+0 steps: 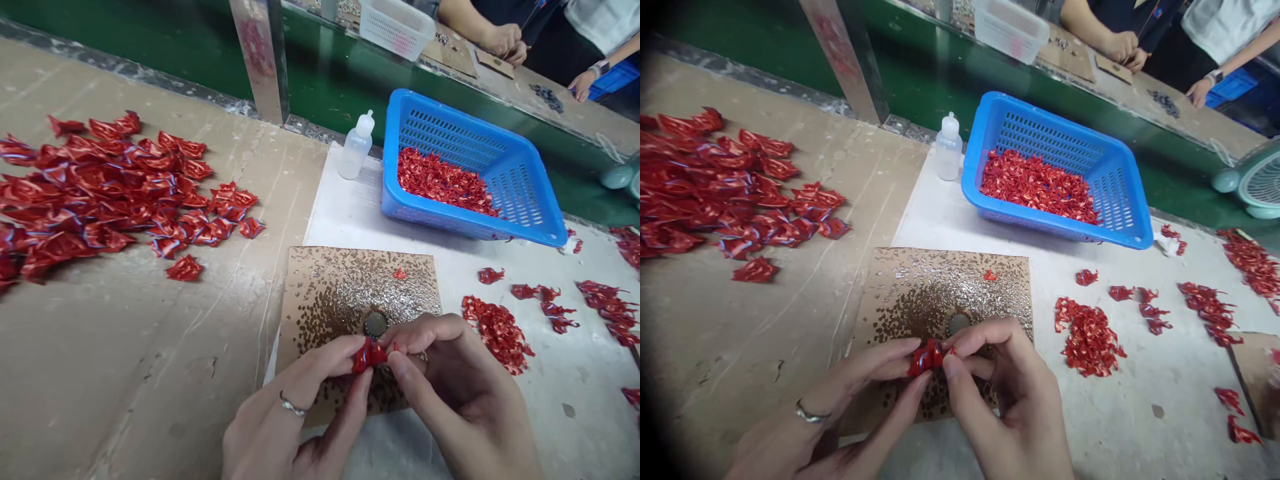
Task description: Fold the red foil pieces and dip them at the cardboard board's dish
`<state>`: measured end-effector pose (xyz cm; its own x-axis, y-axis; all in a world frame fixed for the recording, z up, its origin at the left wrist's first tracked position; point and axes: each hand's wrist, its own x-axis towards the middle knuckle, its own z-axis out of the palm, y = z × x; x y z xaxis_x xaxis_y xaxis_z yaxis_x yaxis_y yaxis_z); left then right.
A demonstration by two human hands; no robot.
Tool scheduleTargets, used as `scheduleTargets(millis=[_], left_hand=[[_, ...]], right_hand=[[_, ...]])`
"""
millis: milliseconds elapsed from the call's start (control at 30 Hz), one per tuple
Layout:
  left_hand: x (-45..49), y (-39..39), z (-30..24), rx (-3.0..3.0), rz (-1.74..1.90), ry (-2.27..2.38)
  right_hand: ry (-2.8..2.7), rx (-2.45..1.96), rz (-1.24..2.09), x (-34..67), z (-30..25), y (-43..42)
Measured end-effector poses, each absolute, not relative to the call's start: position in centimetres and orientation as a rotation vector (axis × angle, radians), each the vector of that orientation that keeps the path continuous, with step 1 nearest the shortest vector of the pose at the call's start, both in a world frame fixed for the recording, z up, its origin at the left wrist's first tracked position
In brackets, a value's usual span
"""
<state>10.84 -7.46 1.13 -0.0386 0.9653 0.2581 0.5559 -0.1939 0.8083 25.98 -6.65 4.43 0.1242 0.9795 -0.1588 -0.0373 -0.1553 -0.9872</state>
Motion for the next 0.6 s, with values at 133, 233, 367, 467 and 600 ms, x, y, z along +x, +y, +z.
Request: scheduleTargets(millis=[133,233,367,467,600], left_hand=[[10.8,-7.2,1.1,1.832,1.161,1.545],[11.0,-7.4,1.1,1.882,1.203,1.587],[11.1,-7.5,1.1,1.923,1.201,1.597],[10.9,-7.5,1.1,1.949,1.191,1.58],[11.6,-7.3,1.1,1.952,1.22,1.59]], right_hand=[[-1.012,-1.403,1.304,26.5,4.3,-6.4],[-1.063,-1.402,1.384,27.0,4.4,-6.2],[-1.003,-1.444,1.405,27.0,4.7,-6.3],[-0.927,-1.508,1.427,26.7,4.9,-6.5],[-0.961,-1.492,1.402,26.2,4.7,-6.6]])
